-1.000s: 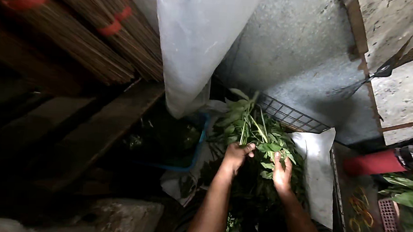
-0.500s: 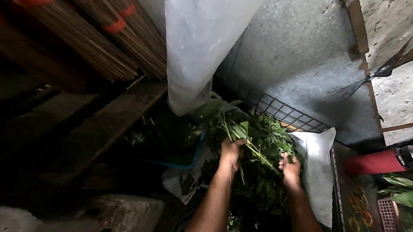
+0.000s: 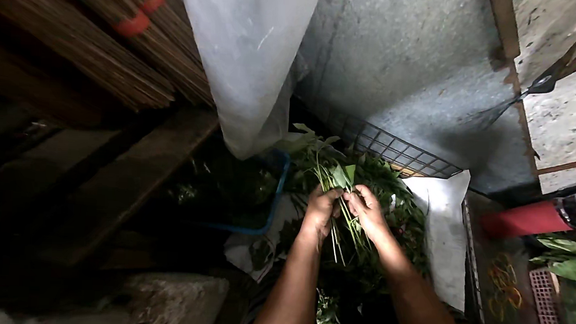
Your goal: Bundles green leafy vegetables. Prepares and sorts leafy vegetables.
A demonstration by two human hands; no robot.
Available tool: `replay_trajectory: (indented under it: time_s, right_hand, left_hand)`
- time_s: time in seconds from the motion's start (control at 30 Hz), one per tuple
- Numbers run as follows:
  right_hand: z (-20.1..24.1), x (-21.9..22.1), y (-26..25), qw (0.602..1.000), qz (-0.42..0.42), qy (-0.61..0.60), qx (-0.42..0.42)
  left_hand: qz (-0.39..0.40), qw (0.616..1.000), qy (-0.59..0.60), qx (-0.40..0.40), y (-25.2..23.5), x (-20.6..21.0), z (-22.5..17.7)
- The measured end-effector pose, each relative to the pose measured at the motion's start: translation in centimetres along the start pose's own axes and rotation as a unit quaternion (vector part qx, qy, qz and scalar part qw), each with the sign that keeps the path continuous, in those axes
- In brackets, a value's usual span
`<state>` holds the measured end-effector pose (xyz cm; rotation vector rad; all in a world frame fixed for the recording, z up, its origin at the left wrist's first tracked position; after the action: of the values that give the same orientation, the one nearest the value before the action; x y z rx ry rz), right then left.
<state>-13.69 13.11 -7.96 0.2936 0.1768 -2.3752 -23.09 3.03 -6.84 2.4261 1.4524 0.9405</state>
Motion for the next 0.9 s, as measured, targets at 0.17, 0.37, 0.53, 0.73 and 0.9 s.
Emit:
replay_trajectory:
  time_s: [0.17,0.37,0.53,0.73,0.9]
  right_hand:
    - [0.1,0.9,0.3,0.997,-0.073,-0.017,-0.035]
    - [-2.0,-0.5,1.8,0.995,-0.085,0.031,-0.042]
    - [-7.6,-6.2,6.1,0.913,0.125,0.37,0.116]
    - [-6.8,-8.4,7.4,0.933,0.033,0.356,0.05]
    - [-1.0,-2.4,5.3,0.983,0.039,0.177,-0.028]
  left_hand:
    - [0.015,1.0,-0.013,0.007,0.1,0.2,0.2]
    - [-0.061,0.998,0.011,0.014,0.0,-0.2,-0.5]
    - [-0.105,0.993,0.005,0.054,-0.2,-0.9,-1.2]
    - [-0.045,0.997,-0.045,0.043,0.0,0.0,0.1]
    - [0.016,0.999,-0.033,0.023,0.6,0.9,0.9]
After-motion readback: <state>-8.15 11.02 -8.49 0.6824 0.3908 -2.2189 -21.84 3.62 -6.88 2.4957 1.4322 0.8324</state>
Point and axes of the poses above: each hand's wrist, its own y-axis away from the middle knuckle, its own x-axis out of the palm, z = x × y, the point moved 1 cm from there along -y, towards the middle knuckle, and after that the axes turned 9 degrees about -z, right-handed, at the moved point
